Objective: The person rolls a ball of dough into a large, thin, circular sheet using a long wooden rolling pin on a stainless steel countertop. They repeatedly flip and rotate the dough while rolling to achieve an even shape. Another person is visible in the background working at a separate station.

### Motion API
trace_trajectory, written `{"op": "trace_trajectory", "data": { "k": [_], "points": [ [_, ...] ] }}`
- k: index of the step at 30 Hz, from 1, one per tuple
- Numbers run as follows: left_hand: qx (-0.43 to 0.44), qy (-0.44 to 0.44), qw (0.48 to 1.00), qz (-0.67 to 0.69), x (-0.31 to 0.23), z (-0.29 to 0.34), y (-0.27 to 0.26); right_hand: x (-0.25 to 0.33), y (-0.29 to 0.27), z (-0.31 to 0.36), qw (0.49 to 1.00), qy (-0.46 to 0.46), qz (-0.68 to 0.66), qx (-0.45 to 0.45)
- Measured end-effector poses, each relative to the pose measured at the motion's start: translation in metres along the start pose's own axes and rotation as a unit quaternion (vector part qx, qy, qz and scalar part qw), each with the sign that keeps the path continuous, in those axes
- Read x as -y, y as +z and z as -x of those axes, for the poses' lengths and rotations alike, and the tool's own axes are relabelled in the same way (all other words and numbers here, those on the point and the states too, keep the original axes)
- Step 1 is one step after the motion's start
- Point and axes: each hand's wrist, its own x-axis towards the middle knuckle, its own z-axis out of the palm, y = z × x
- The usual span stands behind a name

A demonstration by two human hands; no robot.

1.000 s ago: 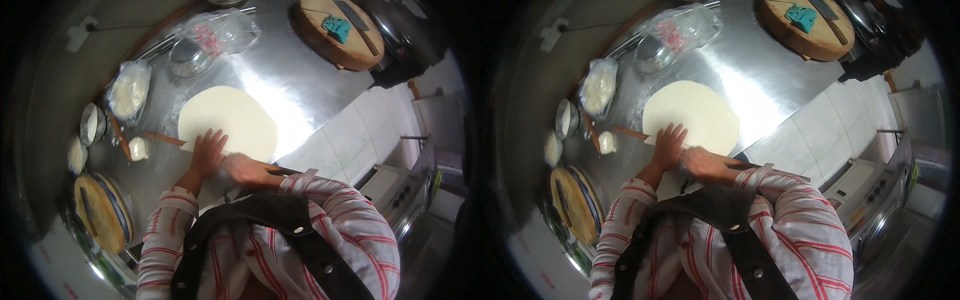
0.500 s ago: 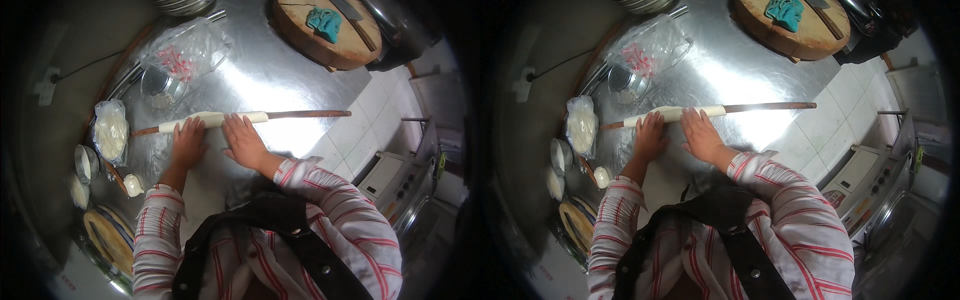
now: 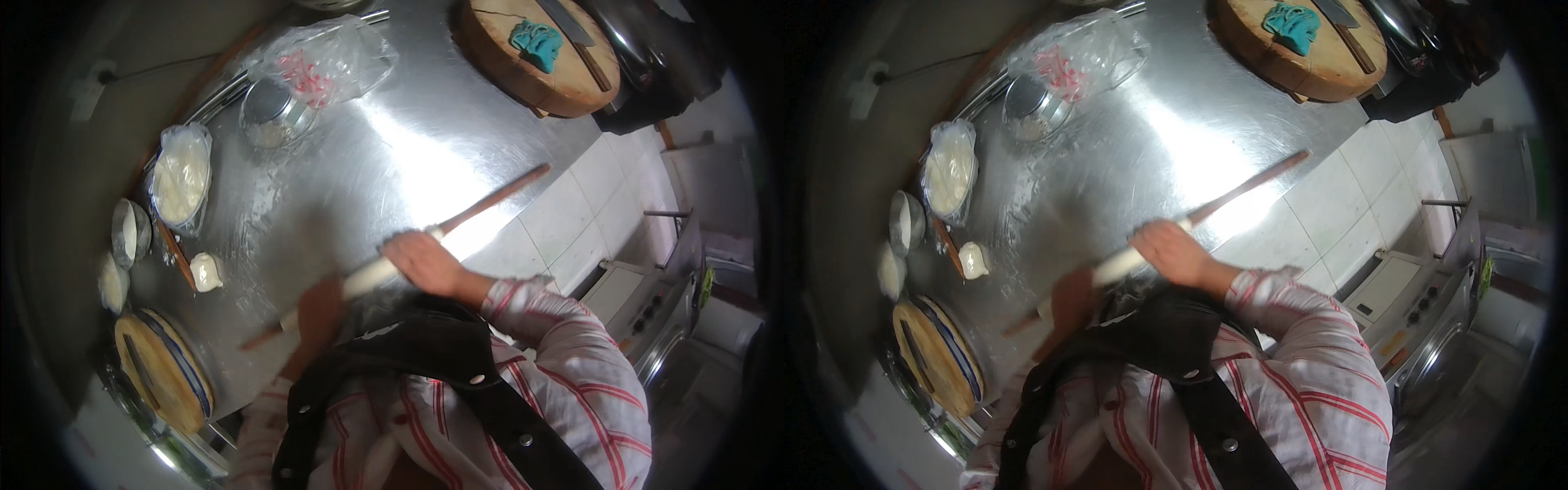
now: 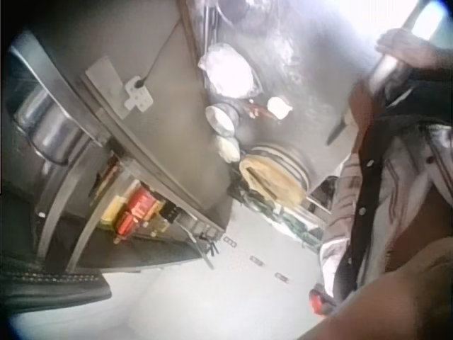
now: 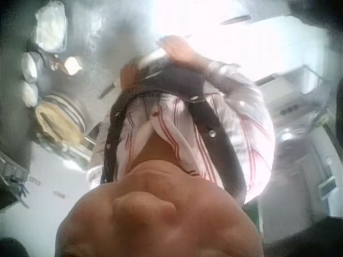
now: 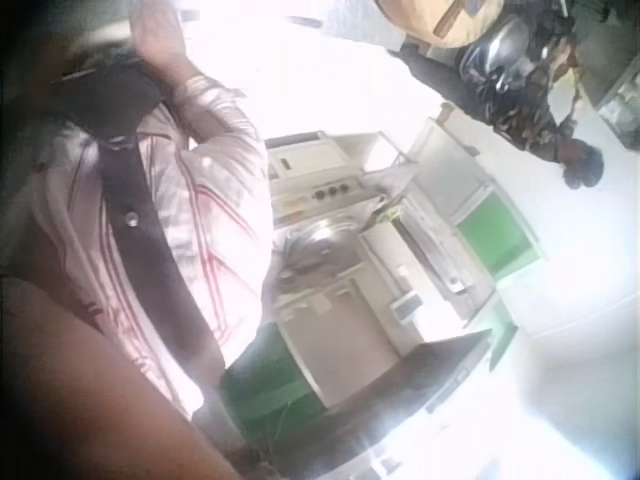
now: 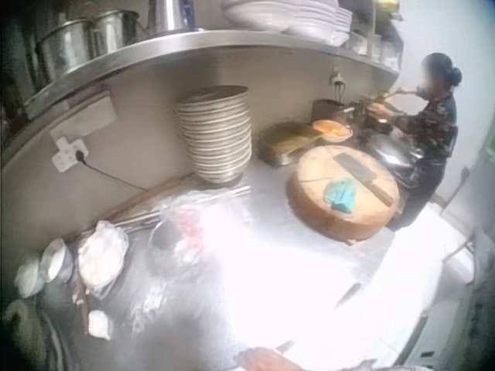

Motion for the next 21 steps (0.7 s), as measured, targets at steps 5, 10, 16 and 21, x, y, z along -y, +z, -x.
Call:
{"op": "trace_trajectory", "data": {
  "k": [5,10,16,21],
  "points": [
    [-0.075,-0.039,0.996,-0.03,0.034,0.037,0.035,0.017,0.004,-0.031,0.975,0.041,0.104,0.194],
    [-0.296,-0.154,0.941,-0.048,0.089,-0.028,-0.007,0.0,0.008,-0.158,0.981,0.126,0.142,0.05],
    [-0.188,-0.189,0.964,-0.018,0.066,-0.056,-0.006,0.012,0.049,-0.147,0.995,0.007,0.092,0.022],
    [-0.328,-0.206,0.922,-0.023,0.112,-0.104,-0.042,-0.002,0.051,-0.245,0.991,0.091,0.094,0.013]
  ]
}}
